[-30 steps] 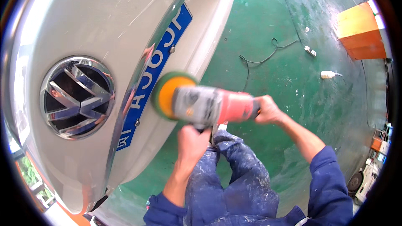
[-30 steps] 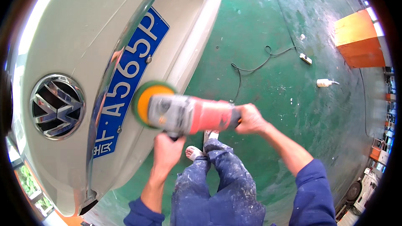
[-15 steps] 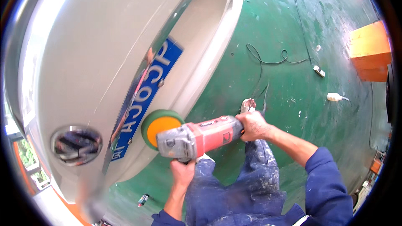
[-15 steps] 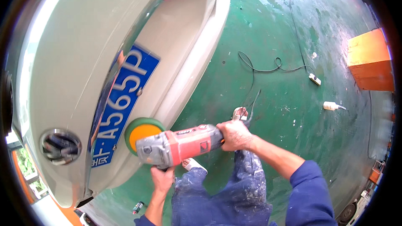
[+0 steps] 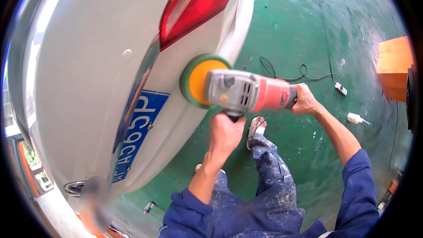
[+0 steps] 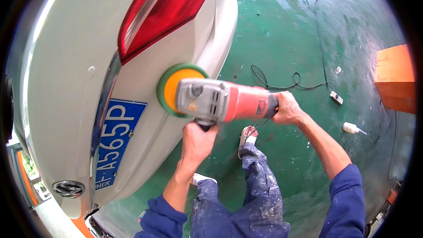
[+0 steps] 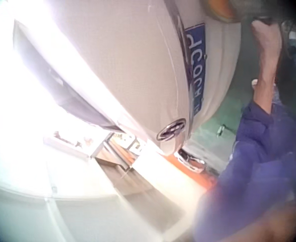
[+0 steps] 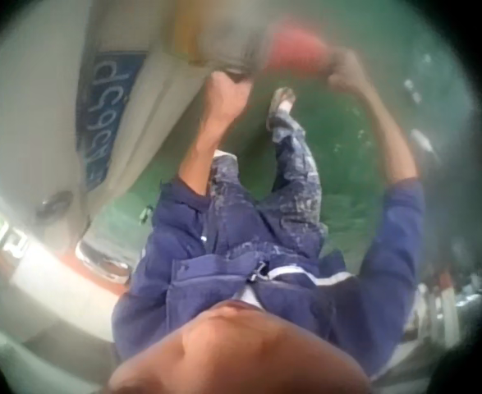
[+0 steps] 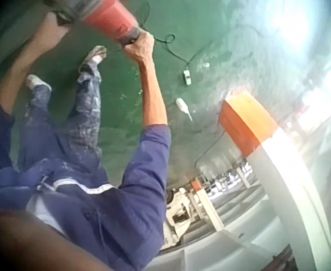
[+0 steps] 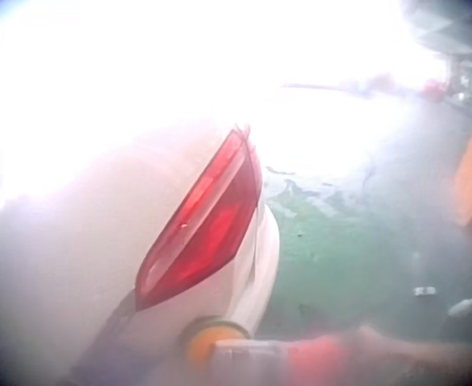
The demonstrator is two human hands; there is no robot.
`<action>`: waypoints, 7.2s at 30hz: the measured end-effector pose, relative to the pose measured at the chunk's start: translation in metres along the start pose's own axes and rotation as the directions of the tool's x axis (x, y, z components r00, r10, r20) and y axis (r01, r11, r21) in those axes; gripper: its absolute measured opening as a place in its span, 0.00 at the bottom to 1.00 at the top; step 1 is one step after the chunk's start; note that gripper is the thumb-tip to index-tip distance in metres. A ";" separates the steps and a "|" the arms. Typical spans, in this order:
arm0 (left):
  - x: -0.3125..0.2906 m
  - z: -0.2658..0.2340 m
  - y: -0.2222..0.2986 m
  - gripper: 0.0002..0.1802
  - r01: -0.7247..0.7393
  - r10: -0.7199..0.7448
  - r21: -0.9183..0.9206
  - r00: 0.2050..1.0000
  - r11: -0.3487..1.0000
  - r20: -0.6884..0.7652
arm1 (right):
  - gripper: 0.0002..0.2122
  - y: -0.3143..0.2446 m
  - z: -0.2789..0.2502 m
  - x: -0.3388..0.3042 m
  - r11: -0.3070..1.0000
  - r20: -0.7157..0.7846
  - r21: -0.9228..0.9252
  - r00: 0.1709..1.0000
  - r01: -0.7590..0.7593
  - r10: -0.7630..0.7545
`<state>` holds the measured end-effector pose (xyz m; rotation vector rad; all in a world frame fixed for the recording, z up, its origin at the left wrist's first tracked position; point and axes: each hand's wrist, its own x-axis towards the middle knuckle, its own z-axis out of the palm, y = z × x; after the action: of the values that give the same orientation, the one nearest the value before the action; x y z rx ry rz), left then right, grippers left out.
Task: The person uses a rotary polisher with a green pad to polish the rear trunk and bumper of a white car. They move the tool across the surface in overlapping passes, covering the area around the license plate and taillights.
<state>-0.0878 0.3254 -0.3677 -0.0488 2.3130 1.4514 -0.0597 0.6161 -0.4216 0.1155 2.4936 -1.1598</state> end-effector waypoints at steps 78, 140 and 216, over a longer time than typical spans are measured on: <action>0.027 -0.010 0.001 0.11 -0.341 0.354 0.096 0.889 0.935 -0.290 | 0.19 -0.006 -0.005 0.117 0.870 -0.232 -0.067 0.841 0.488 -0.489; 0.021 -0.037 0.188 0.16 0.521 -0.415 -0.251 0.830 0.816 0.373 | 0.09 -0.009 0.023 0.069 0.753 -0.092 0.623 0.976 0.211 -0.197; 0.165 0.072 0.293 0.20 0.575 -0.496 -0.604 0.808 0.551 0.317 | 0.16 0.060 -0.124 0.211 0.659 0.212 0.734 0.867 0.163 -0.451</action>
<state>-0.2862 0.5521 -0.2027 -0.8010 1.3391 1.7823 -0.2788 0.7304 -0.4725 -0.3346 1.6464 -2.0167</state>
